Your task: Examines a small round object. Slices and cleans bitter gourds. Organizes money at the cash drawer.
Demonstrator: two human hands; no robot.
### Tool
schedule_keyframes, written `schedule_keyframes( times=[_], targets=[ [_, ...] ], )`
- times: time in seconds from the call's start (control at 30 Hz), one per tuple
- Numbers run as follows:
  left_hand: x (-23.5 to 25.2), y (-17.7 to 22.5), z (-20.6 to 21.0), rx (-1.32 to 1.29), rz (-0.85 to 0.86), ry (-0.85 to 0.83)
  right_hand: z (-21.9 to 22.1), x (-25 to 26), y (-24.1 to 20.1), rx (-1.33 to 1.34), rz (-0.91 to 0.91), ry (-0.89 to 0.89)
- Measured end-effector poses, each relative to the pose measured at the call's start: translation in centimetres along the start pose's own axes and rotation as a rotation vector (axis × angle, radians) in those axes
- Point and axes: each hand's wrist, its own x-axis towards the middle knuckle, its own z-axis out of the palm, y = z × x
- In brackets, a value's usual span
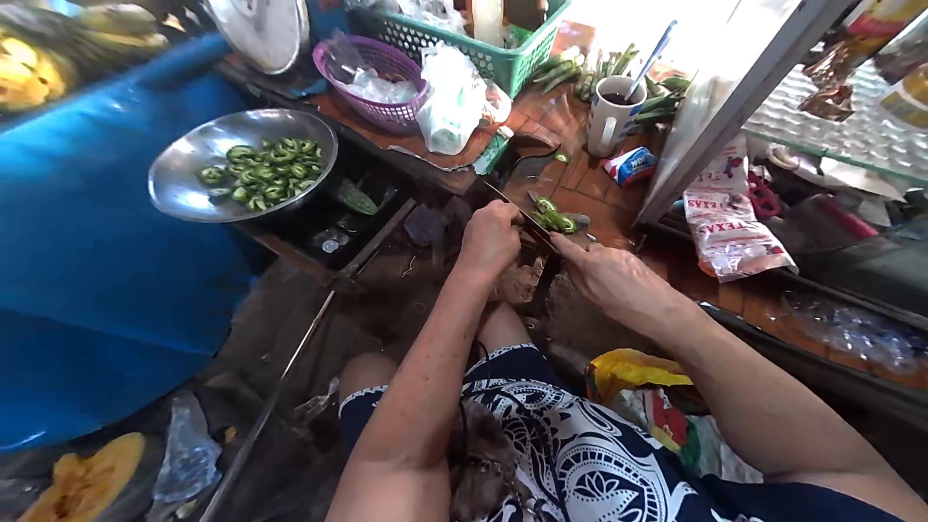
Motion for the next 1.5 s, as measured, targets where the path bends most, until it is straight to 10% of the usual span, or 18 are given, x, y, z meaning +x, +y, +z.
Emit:
schedule_keyframes(
  times=[0.87, 1.5],
  targets=[
    [0.5, 0.4, -0.1, 0.004, -0.055, -0.022, 1.0, -4.3, 2.1, 0.066, -0.047, 0.232],
    [0.4, 0.1, 0.0, 0.022, -0.018, -0.027, -0.6, 0.5, 0.8, 0.1, 0.02, -0.067]
  ],
)
